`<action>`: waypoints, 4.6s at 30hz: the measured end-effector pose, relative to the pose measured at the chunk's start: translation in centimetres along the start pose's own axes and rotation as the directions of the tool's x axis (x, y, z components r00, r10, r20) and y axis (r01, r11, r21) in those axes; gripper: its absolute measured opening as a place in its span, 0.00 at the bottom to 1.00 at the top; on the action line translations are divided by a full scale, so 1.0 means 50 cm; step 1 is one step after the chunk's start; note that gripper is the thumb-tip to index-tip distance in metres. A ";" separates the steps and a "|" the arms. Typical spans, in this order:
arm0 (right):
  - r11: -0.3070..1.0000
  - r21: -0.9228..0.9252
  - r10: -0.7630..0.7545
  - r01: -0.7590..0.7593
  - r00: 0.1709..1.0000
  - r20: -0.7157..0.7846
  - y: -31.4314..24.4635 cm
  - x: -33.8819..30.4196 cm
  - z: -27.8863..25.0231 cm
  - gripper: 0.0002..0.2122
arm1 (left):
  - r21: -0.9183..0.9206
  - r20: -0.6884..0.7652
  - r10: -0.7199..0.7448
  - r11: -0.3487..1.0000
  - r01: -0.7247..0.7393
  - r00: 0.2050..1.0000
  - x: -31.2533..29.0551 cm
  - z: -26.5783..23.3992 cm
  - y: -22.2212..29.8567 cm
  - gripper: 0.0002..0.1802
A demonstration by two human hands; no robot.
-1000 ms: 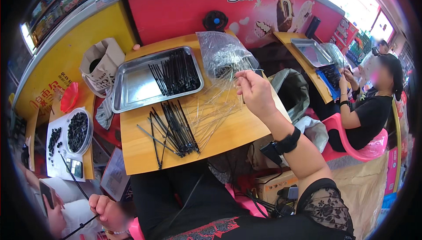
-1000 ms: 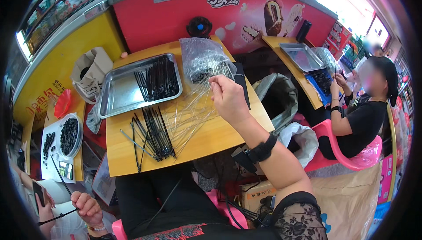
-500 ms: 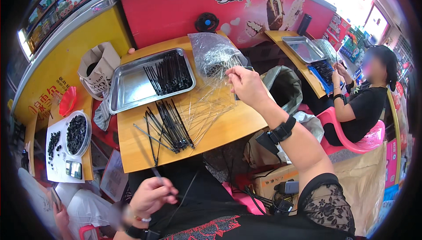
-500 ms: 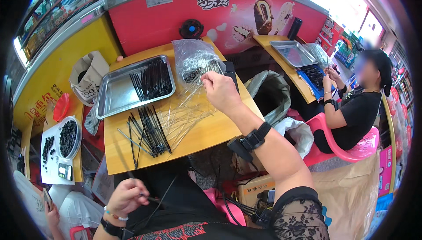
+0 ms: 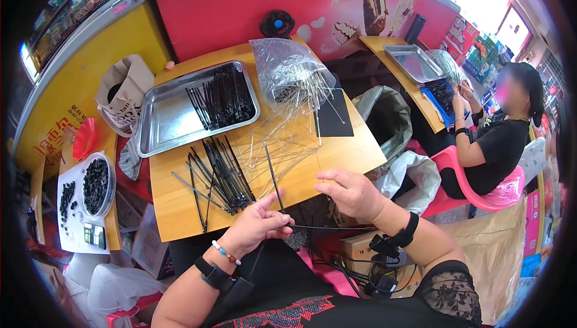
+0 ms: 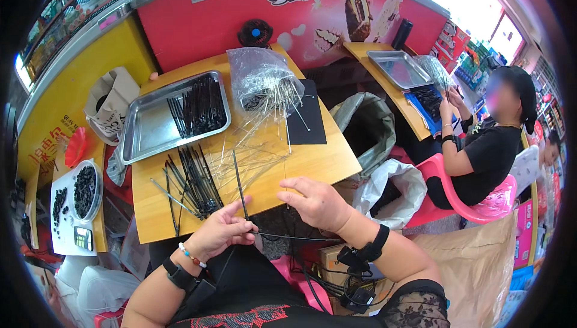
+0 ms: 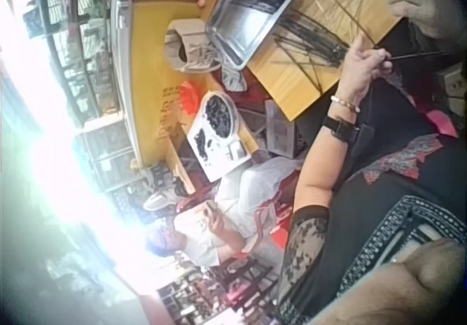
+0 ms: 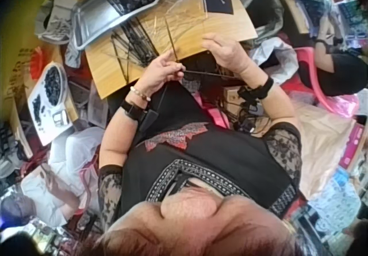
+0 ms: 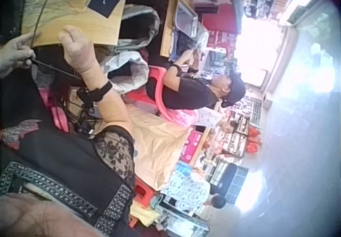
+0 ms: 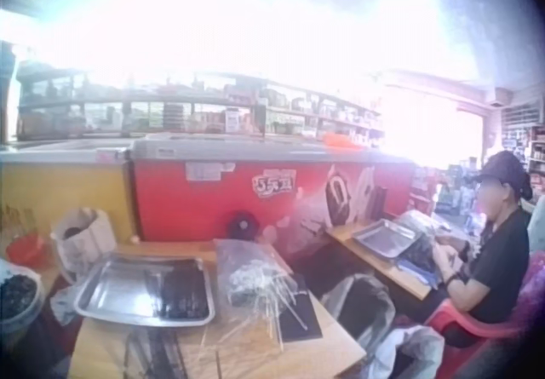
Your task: Assembling black plastic zip ties and fasteners on a table.
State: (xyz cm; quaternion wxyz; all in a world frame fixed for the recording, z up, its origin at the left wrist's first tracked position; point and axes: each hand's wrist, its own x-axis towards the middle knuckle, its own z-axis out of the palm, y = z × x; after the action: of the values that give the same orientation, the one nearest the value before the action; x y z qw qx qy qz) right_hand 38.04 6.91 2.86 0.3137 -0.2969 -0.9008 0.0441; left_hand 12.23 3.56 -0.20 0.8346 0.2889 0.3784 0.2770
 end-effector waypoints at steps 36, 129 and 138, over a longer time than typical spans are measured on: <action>0.977 -0.205 -0.008 0.063 0.965 0.261 0.079 0.115 0.147 0.07 | -0.100 -0.518 0.642 0.611 -0.786 0.565 -0.458 -0.160 -0.070 0.32; 0.891 0.429 0.095 -0.149 0.985 0.145 -0.331 0.202 0.017 0.04 | 0.039 -0.186 0.284 0.959 -0.281 0.941 -0.344 0.017 0.029 0.10; 0.503 0.725 0.335 -0.472 0.879 0.339 -0.329 0.170 0.018 0.03 | -0.107 -0.066 0.238 0.964 -0.244 0.969 -0.345 0.013 0.024 0.20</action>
State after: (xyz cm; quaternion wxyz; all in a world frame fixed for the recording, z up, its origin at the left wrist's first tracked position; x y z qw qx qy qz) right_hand 23.84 -1.68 11.09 0.3218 -0.3252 -0.7131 0.5312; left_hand 2.76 -7.54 9.12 0.7997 0.2774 0.3458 0.4050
